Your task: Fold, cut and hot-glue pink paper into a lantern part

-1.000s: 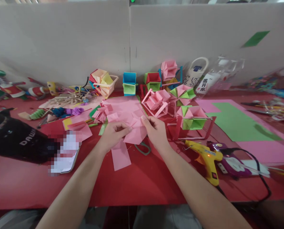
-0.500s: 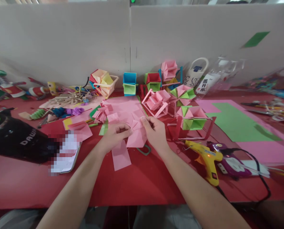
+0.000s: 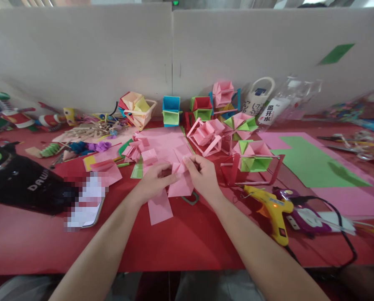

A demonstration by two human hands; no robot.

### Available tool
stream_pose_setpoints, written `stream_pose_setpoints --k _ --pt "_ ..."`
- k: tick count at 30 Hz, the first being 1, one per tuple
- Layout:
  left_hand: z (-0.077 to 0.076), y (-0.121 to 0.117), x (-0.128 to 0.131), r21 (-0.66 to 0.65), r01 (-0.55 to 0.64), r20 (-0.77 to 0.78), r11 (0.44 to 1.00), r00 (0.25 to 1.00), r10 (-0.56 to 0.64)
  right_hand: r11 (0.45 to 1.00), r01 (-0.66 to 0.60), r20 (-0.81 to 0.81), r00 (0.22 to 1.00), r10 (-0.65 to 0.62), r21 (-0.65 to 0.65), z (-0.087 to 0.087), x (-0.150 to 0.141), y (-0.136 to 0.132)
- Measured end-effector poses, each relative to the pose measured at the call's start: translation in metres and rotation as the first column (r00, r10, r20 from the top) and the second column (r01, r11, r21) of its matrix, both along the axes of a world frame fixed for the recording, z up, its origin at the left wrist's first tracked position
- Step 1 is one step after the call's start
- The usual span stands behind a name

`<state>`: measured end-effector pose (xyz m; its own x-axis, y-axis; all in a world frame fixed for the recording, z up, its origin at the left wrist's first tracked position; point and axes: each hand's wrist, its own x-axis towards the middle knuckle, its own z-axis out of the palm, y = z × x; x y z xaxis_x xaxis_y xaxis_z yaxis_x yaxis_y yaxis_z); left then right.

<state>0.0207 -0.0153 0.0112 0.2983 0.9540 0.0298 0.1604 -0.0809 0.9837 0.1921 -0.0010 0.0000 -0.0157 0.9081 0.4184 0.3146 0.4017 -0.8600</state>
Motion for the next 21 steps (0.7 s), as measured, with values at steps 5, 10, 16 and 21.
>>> stream_pose_setpoints --k 5,10,16,21 --pt "-0.009 0.003 0.005 0.037 -0.088 0.008 0.995 0.996 0.088 0.999 -0.025 0.037 0.999 0.025 0.022 -0.003 -0.003 -0.002" --pt "-0.013 0.003 0.004 -0.043 -0.134 0.025 0.99 0.99 0.135 1.0 0.015 0.001 1.0 -0.015 0.016 -0.001 -0.003 -0.001" --pt "-0.011 0.002 0.004 0.078 -0.108 -0.135 0.991 0.984 0.118 0.999 0.043 -0.025 0.999 -0.044 -0.009 0.001 -0.002 0.0" --pt "-0.014 0.002 0.005 0.272 -0.13 -0.264 0.953 0.943 0.204 0.998 0.013 -0.17 0.985 -0.025 -0.069 -0.001 -0.002 0.003"
